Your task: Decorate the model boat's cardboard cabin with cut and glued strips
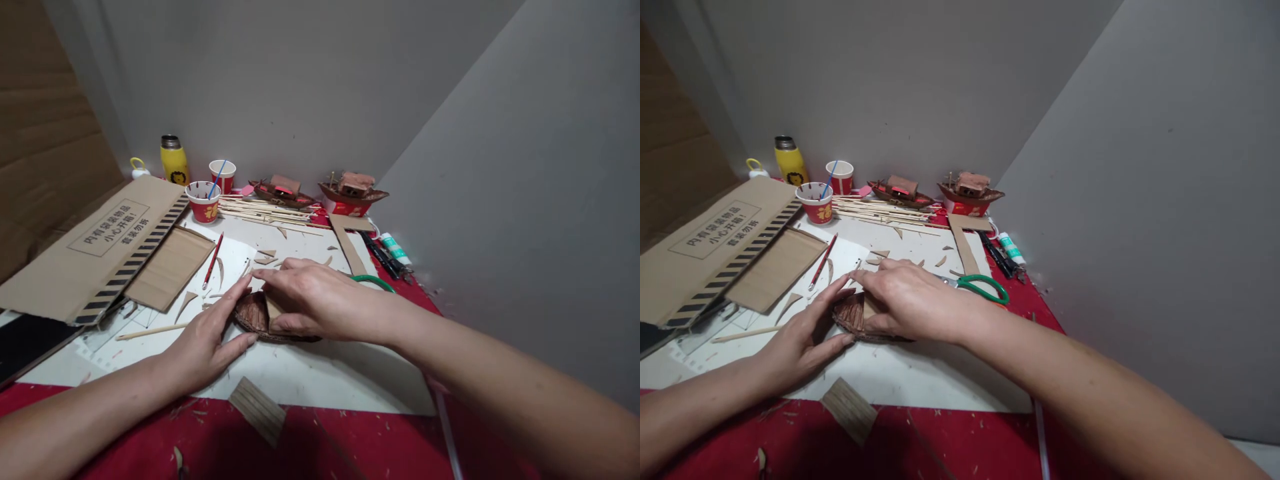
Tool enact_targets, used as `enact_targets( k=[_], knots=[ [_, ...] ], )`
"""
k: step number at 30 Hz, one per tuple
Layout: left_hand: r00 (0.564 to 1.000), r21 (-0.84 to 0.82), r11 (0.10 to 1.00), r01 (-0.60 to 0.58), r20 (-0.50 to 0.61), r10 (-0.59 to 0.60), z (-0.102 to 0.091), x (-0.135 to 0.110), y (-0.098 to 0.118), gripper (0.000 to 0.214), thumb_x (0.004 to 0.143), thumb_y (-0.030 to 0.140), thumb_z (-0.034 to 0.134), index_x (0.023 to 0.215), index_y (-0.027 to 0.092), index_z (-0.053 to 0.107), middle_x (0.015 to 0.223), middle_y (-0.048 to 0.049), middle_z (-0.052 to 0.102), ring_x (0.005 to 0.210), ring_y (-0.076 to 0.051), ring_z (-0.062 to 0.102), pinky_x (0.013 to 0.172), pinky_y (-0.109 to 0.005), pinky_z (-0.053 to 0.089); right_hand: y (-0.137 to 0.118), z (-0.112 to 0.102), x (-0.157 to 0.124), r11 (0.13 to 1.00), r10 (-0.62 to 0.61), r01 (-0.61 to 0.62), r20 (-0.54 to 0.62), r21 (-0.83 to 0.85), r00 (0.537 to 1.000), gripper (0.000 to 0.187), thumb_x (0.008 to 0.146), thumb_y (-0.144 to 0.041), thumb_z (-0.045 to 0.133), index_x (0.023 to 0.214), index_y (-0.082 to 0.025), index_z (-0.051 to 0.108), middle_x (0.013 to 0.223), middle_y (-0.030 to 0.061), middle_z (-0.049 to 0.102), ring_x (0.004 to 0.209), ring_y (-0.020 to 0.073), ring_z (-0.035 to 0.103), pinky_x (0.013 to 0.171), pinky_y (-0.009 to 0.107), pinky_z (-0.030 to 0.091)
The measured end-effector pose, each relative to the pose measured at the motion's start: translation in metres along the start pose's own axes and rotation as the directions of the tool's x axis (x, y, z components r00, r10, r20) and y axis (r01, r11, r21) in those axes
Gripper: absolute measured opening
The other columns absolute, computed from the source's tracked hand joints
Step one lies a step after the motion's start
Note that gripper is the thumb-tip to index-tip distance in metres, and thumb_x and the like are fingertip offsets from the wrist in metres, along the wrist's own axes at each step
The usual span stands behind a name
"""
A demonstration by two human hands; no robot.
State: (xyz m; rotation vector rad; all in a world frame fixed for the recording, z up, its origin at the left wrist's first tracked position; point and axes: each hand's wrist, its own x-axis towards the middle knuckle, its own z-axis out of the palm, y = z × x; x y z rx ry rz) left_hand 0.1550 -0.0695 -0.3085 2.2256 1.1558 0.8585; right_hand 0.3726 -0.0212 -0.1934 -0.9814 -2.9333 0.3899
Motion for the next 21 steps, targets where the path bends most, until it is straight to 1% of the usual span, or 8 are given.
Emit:
enact_targets(
  k=[3,5,7,9,10,12,15,21],
  knots=[
    [1.000,0.009,1.000,-0.008,0.010,0.008,-0.001,0.001,0.001,0.081,0.090,0.031,0.059,0.155,0.028,0.011,0.153,-0.0136,0.041,0.135,-0.027,0.047,0.110,-0.044,0.042,0.001,-0.002,-0.012,0.999,-0.039,0.040,-0.073,0.007,0.997,0.048,0.087,-0.035,0.067,0.129,-0.015,0.053,0.099,0.0119,0.065,0.094,0.0261,0.059,0.078,0.037,0.049],
    [0.999,0.030,0.999,-0.026,0.021,0.025,-0.003,0.001,0.001,0.080,0.090,0.031,0.059,0.155,0.028,0.012,0.153,-0.0131,0.042,0.135,-0.026,0.047,0.110,-0.044,0.042,0.000,-0.006,-0.028,0.997,-0.057,0.067,-0.223,0.039,0.973,0.047,0.090,-0.035,0.065,0.130,-0.015,0.052,0.113,0.0138,0.065,0.105,0.0265,0.058,0.088,0.040,0.048],
    [0.998,0.062,0.997,-0.053,0.025,0.052,-0.004,0.002,0.001,0.078,0.089,0.031,0.059,0.154,0.027,0.016,0.152,-0.0128,0.042,0.135,-0.026,0.047,0.110,-0.044,0.041,-0.006,-0.009,-0.050,0.995,0.013,0.031,-0.426,0.096,0.905,0.034,0.093,-0.031,0.061,0.124,-0.018,0.054,0.116,0.0117,0.065,0.107,0.0237,0.059,0.091,0.037,0.047],
    [0.997,0.092,0.993,-0.077,0.016,0.076,-0.006,0.002,0.002,0.077,0.088,0.031,0.060,0.153,0.026,0.019,0.152,-0.0132,0.043,0.135,-0.027,0.047,0.111,-0.044,0.041,-0.015,-0.008,-0.075,0.981,0.162,-0.071,-0.557,0.182,0.815,0.013,0.094,-0.025,0.058,0.106,-0.022,0.058,0.101,0.0054,0.068,0.093,0.0188,0.063,0.080,0.030,0.048],
    [0.996,0.108,0.990,-0.086,0.009,0.085,-0.008,0.002,0.002,0.077,0.087,0.032,0.061,0.153,0.025,0.021,0.151,-0.0135,0.043,0.135,-0.027,0.047,0.110,-0.045,0.041,-0.021,-0.005,-0.087,0.968,0.224,-0.109,-0.578,0.227,0.785,0.005,0.094,-0.022,0.058,0.098,-0.023,0.057,0.094,0.0027,0.067,0.087,0.0169,0.063,0.076,0.028,0.048],
    [0.995,0.147,0.984,-0.097,-0.003,0.098,-0.012,0.003,0.005,0.077,0.086,0.032,0.063,0.152,0.025,0.023,0.150,-0.0138,0.045,0.134,-0.028,0.047,0.110,-0.046,0.042,-0.034,0.006,-0.108,0.934,0.317,-0.143,-0.577,0.327,0.752,0.009,0.093,-0.016,0.056,0.090,-0.024,0.053,0.086,-0.0007,0.063,0.080,0.0146,0.061,0.073,0.027,0.047],
    [0.994,0.201,0.975,-0.099,-0.027,0.106,-0.018,0.005,0.013,0.073,0.086,0.033,0.063,0.150,0.024,0.029,0.146,-0.0137,0.049,0.131,-0.028,0.051,0.108,-0.046,0.043,-0.050,0.032,-0.128,0.895,0.380,-0.143,-0.557,0.421,0.738,0.018,0.093,-0.009,0.049,0.083,-0.024,0.046,0.081,-0.0026,0.060,0.073,0.0119,0.059,0.067,0.024,0.046],
    [0.966,0.179,0.980,-0.089,-0.225,0.129,-0.022,0.010,0.035,0.036,0.088,0.025,0.062,0.124,0.021,0.058,0.113,-0.0081,0.070,0.103,-0.021,0.066,0.094,-0.036,0.052,-0.073,0.060,-0.138,0.859,0.344,-0.101,-0.420,0.502,0.840,0.020,0.097,-0.017,0.043,0.078,-0.022,0.048,0.076,0.0001,0.060,0.070,0.0137,0.054,0.065,0.026,0.043]
  ],
)
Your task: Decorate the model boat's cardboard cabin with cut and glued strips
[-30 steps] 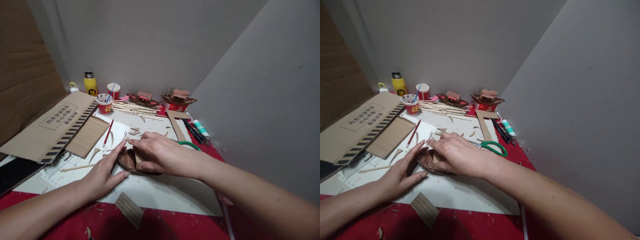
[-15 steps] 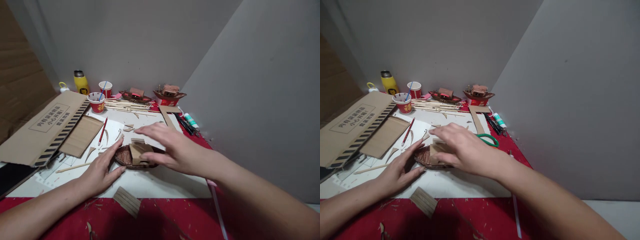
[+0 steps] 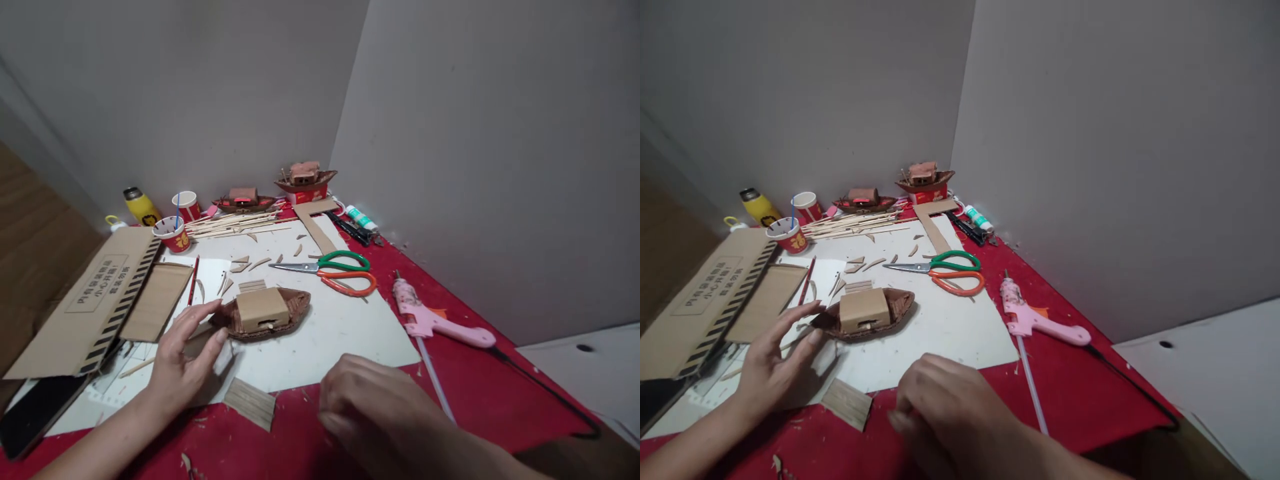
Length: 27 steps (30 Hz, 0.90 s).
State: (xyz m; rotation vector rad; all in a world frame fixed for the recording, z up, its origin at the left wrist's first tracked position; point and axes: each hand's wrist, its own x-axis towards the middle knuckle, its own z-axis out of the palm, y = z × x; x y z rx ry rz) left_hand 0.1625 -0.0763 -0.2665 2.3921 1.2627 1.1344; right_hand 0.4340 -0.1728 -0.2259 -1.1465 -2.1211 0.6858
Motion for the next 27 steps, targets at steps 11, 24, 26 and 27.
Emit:
enact_targets(
  k=[11,24,26,27],
  knots=[
    [0.999,0.119,0.992,0.042,0.021,-0.045,0.006,0.017,0.026,0.015,0.088,0.031,0.062,0.092,0.020,0.071,0.083,-0.0028,0.075,0.071,-0.016,0.067,0.070,-0.028,0.054,0.017,0.032,0.009,0.990,-0.075,0.082,0.063,-0.117,0.995,0.017,0.091,-0.020,0.054,0.074,-0.019,0.056,0.070,0.0004,0.063,0.066,0.0152,0.055,0.064,0.027,0.042],
    [0.998,0.082,0.995,-0.055,-0.016,0.057,0.019,0.017,0.020,0.014,0.085,0.022,0.064,0.090,0.017,0.076,0.086,-0.0072,0.079,0.074,-0.019,0.074,0.070,-0.030,0.059,0.037,0.040,0.015,0.997,0.006,-0.003,0.035,-0.076,0.999,0.019,0.089,-0.020,0.054,0.070,-0.019,0.056,0.066,0.0000,0.060,0.062,0.0137,0.053,0.057,0.025,0.037],
    [0.997,0.088,0.994,-0.070,-0.019,0.071,0.021,0.016,0.021,0.013,0.086,0.022,0.063,0.090,0.018,0.075,0.084,-0.0066,0.079,0.073,-0.018,0.074,0.068,-0.029,0.059,0.037,0.039,0.015,0.997,0.029,-0.026,0.039,-0.075,0.999,0.020,0.088,-0.019,0.055,0.068,-0.019,0.056,0.064,-0.0006,0.059,0.060,0.0132,0.052,0.057,0.025,0.037],
    [0.997,0.091,0.993,-0.072,-0.022,0.074,0.021,0.016,0.021,0.013,0.086,0.022,0.063,0.090,0.018,0.075,0.084,-0.0063,0.079,0.072,-0.018,0.074,0.068,-0.029,0.059,0.037,0.038,0.016,0.997,0.044,-0.042,0.036,-0.062,0.998,0.020,0.088,-0.019,0.055,0.067,-0.019,0.056,0.064,-0.0010,0.059,0.059,0.0127,0.052,0.056,0.024,0.036]
  ],
)
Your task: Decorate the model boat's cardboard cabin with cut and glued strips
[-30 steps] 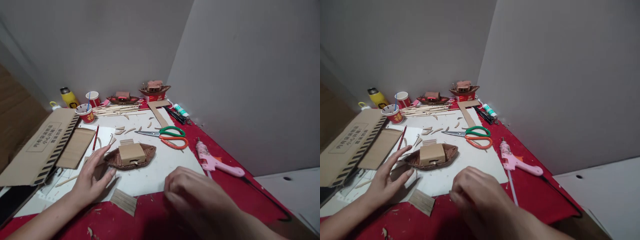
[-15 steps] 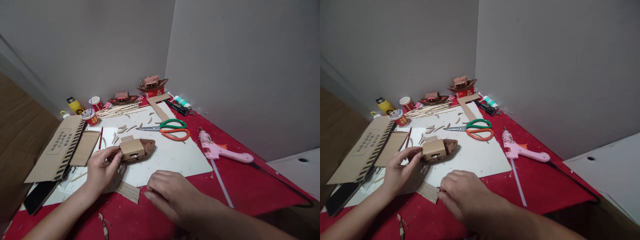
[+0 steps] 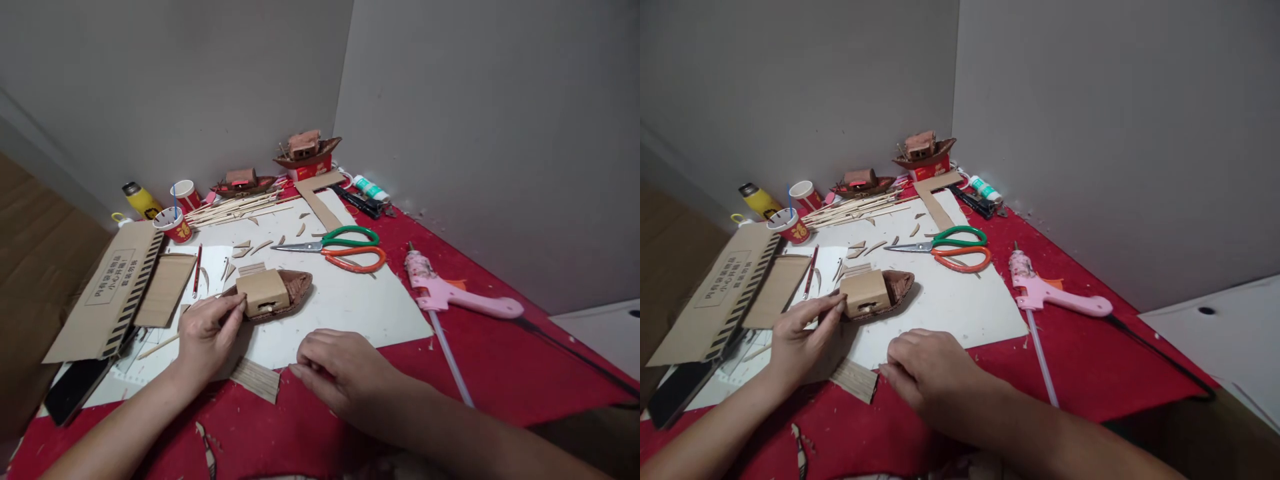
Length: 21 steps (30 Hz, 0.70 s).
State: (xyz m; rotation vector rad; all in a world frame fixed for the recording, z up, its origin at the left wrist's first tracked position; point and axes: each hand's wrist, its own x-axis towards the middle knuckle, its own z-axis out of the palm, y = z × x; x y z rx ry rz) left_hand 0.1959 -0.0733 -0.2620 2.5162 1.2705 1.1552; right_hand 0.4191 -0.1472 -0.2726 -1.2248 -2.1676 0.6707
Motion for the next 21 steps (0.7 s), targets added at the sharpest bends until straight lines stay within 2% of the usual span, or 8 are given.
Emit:
enact_targets(
  k=[3,5,6,8,11,15,18,21],
  knots=[
    [1.000,0.015,1.000,-0.008,-0.018,0.008,0.002,-0.002,0.000,0.013,0.087,0.021,0.062,0.092,0.019,0.074,0.086,-0.0061,0.079,0.075,-0.019,0.074,0.069,-0.031,0.059,0.000,0.000,0.000,0.994,0.070,-0.065,-0.053,0.090,0.996,0.015,0.089,-0.020,0.053,0.075,-0.019,0.059,0.064,-0.0021,0.060,0.056,0.0113,0.052,0.054,0.023,0.038],
    [0.999,0.024,0.999,-0.036,-0.026,0.037,0.003,-0.003,0.000,0.013,0.087,0.019,0.063,0.093,0.018,0.073,0.087,-0.0068,0.079,0.076,-0.019,0.074,0.070,-0.031,0.058,0.000,0.001,0.001,0.986,0.098,-0.077,-0.145,0.145,0.985,0.012,0.090,-0.022,0.052,0.091,-0.018,0.063,0.068,-0.0010,0.064,0.056,0.0113,0.055,0.053,0.022,0.042],
    [0.998,0.028,0.998,-0.054,-0.027,0.055,0.003,-0.004,-0.001,0.012,0.086,0.018,0.063,0.094,0.018,0.073,0.087,-0.0071,0.079,0.076,-0.019,0.074,0.070,-0.031,0.057,0.000,0.002,0.002,0.987,0.087,-0.057,-0.201,0.153,0.976,0.017,0.091,-0.022,0.052,0.100,-0.016,0.064,0.071,0.0004,0.066,0.057,0.0118,0.057,0.054,0.023,0.045],
    [0.996,0.032,0.996,-0.087,-0.027,0.088,0.004,-0.005,-0.002,0.012,0.086,0.017,0.064,0.096,0.017,0.071,0.087,-0.0075,0.079,0.075,-0.019,0.074,0.069,-0.030,0.056,-0.001,0.002,0.006,0.994,0.014,0.020,-0.302,0.109,0.953,0.024,0.093,-0.021,0.050,0.112,-0.015,0.064,0.078,0.0039,0.071,0.061,0.0132,0.062,0.057,0.024,0.050],
    [0.993,0.032,0.993,-0.114,-0.023,0.115,0.005,-0.006,-0.004,0.014,0.086,0.017,0.064,0.098,0.016,0.071,0.086,-0.0077,0.078,0.075,-0.019,0.074,0.068,-0.029,0.055,-0.002,-0.001,0.015,0.990,-0.141,0.127,-0.376,-0.061,0.916,0.024,0.095,-0.017,0.049,0.111,-0.014,0.066,0.086,0.0080,0.074,0.072,0.0162,0.068,0.065,0.026,0.055],
    [0.990,0.045,0.989,-0.140,-0.023,0.141,0.007,-0.008,-0.007,0.015,0.086,0.017,0.064,0.099,0.015,0.070,0.084,-0.0077,0.078,0.070,-0.019,0.073,0.065,-0.029,0.054,-0.003,-0.003,0.031,0.959,-0.247,0.169,-0.378,-0.228,0.892,0.017,0.095,-0.017,0.053,0.103,-0.013,0.068,0.089,0.0097,0.075,0.079,0.0189,0.070,0.072,0.030,0.058],
    [0.992,0.039,0.991,-0.126,-0.019,0.127,0.010,-0.012,-0.007,0.018,0.086,0.019,0.063,0.103,0.017,0.070,0.087,-0.0064,0.078,0.067,-0.018,0.072,0.063,-0.029,0.054,-0.002,0.001,0.039,0.947,-0.274,0.190,-0.339,-0.260,0.900,0.015,0.094,-0.015,0.054,0.101,-0.012,0.067,0.091,0.0097,0.075,0.081,0.0193,0.070,0.076,0.031,0.058],
    [0.998,-0.004,0.999,-0.054,0.034,0.054,0.012,-0.014,-0.003,0.027,0.088,0.021,0.061,0.114,0.017,0.066,0.094,-0.0073,0.078,0.070,-0.019,0.073,0.062,-0.029,0.057,0.002,0.006,0.042,0.943,-0.288,0.208,-0.324,-0.260,0.901,0.014,0.093,-0.011,0.055,0.099,-0.014,0.067,0.090,0.0089,0.075,0.080,0.0187,0.070,0.076,0.031,0.058]
  ],
)
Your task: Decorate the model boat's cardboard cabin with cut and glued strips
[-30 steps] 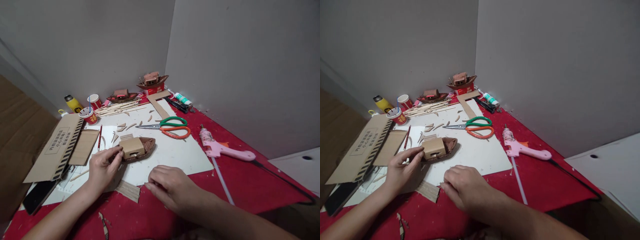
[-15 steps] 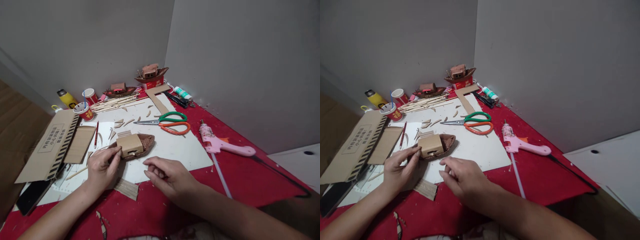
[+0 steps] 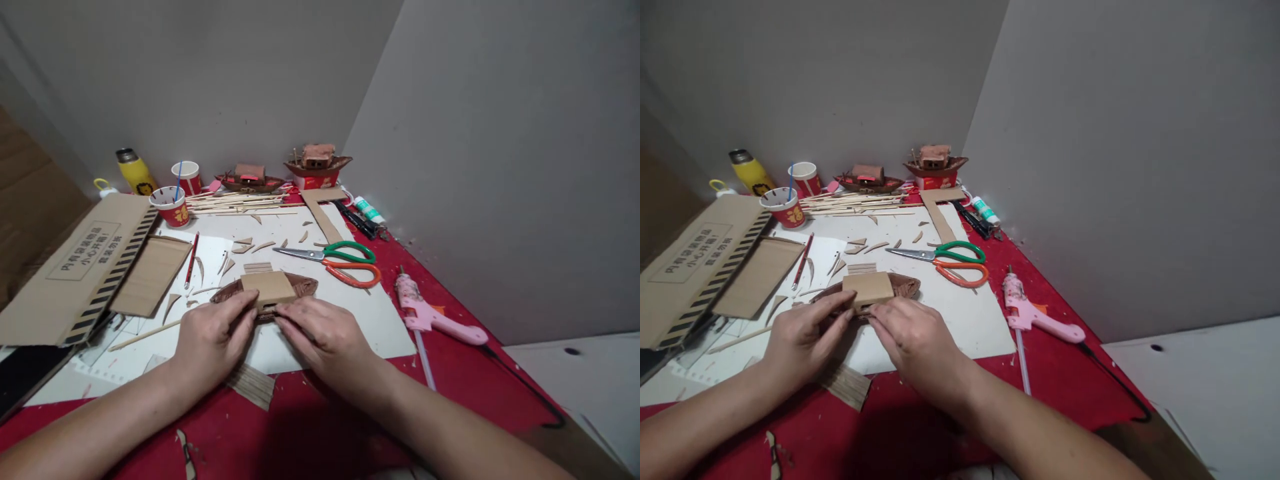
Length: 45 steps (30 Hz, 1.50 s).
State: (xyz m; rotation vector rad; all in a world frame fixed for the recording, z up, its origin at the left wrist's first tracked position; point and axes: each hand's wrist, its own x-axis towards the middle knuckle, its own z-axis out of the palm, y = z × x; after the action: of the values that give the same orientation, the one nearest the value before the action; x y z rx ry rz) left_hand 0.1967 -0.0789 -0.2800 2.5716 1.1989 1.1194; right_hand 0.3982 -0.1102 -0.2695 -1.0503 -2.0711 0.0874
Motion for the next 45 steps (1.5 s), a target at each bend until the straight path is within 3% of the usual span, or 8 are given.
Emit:
enact_targets(
  k=[6,11,13,15,18,27,34,45],
  knots=[
    [0.942,-0.275,0.904,0.327,0.178,-0.286,0.005,0.004,0.012,0.045,0.086,0.020,0.056,0.131,0.020,0.057,0.118,-0.0094,0.072,0.091,-0.022,0.073,0.077,-0.033,0.061,0.008,0.006,-0.005,1.000,-0.031,0.031,-0.015,-0.003,0.999,0.014,0.092,-0.011,0.054,0.096,-0.018,0.065,0.085,0.0078,0.074,0.076,0.0184,0.069,0.070,0.031,0.058],
    [0.790,-0.574,0.544,0.612,0.409,-0.457,0.011,0.006,0.014,0.051,0.087,0.020,0.052,0.138,0.023,0.047,0.099,-0.0055,0.075,0.038,-0.009,0.057,0.035,-0.022,0.050,0.009,0.007,-0.004,1.000,-0.005,0.004,0.020,0.011,1.000,0.014,0.092,-0.011,0.052,0.094,-0.019,0.063,0.082,0.0070,0.073,0.074,0.0179,0.069,0.069,0.030,0.057],
    [0.803,-0.569,0.568,0.595,0.378,-0.461,0.013,0.006,0.013,0.049,0.086,0.018,0.053,0.135,0.023,0.051,0.101,-0.0052,0.075,0.050,-0.011,0.065,0.043,-0.021,0.055,0.009,0.007,-0.004,1.000,-0.001,0.001,0.023,0.013,1.000,0.013,0.092,-0.011,0.052,0.093,-0.020,0.062,0.082,0.0066,0.073,0.074,0.0177,0.069,0.070,0.030,0.056],
    [0.846,-0.531,0.659,0.533,0.298,-0.443,0.015,0.007,0.012,0.046,0.085,0.015,0.055,0.130,0.022,0.056,0.113,-0.0064,0.072,0.079,-0.016,0.072,0.067,-0.025,0.061,0.009,0.007,-0.003,1.000,-0.001,0.001,0.028,0.014,1.000,0.012,0.092,-0.011,0.053,0.091,-0.019,0.062,0.081,0.0065,0.073,0.074,0.0178,0.068,0.070,0.030,0.056],
    [0.872,-0.511,0.708,0.488,0.247,-0.423,0.017,0.007,0.011,0.044,0.085,0.013,0.056,0.128,0.021,0.058,0.129,-0.0078,0.066,0.101,-0.018,0.070,0.091,-0.030,0.057,0.009,0.007,-0.002,1.000,-0.008,0.008,0.048,-0.003,0.999,0.012,0.092,-0.010,0.052,0.089,-0.018,0.061,0.080,0.0072,0.072,0.073,0.0186,0.068,0.069,0.031,0.056],
    [0.851,-0.599,0.610,0.518,0.287,-0.440,0.021,0.007,0.009,0.044,0.086,0.014,0.055,0.129,0.021,0.057,0.128,-0.0085,0.067,0.096,-0.017,0.071,0.086,-0.029,0.059,0.011,0.009,-0.006,0.999,-0.049,0.049,0.101,0.000,0.994,0.011,0.092,-0.009,0.053,0.093,-0.017,0.060,0.085,0.0083,0.072,0.078,0.0182,0.066,0.072,0.030,0.055],
    [0.819,-0.586,0.577,0.569,0.338,-0.463,0.015,0.009,0.014,0.043,0.088,0.015,0.054,0.130,0.018,0.055,0.136,-0.0099,0.061,0.102,-0.016,0.069,0.091,-0.026,0.055,0.013,0.012,-0.008,0.997,-0.071,0.069,0.057,0.030,0.996,0.011,0.092,-0.009,0.054,0.095,-0.018,0.060,0.084,0.0076,0.071,0.078,0.0175,0.066,0.070,0.029,0.054],
    [0.842,-0.599,0.596,0.534,0.312,-0.441,0.015,0.008,0.012,0.044,0.086,0.015,0.057,0.131,0.015,0.055,0.126,-0.0120,0.066,0.103,-0.019,0.068,0.090,-0.030,0.055,0.013,0.011,-0.007,0.997,-0.063,0.062,0.021,0.045,0.998,0.009,0.091,-0.009,0.056,0.093,-0.017,0.062,0.084,0.0082,0.072,0.078,0.0179,0.068,0.072,0.030,0.056]
  ],
)
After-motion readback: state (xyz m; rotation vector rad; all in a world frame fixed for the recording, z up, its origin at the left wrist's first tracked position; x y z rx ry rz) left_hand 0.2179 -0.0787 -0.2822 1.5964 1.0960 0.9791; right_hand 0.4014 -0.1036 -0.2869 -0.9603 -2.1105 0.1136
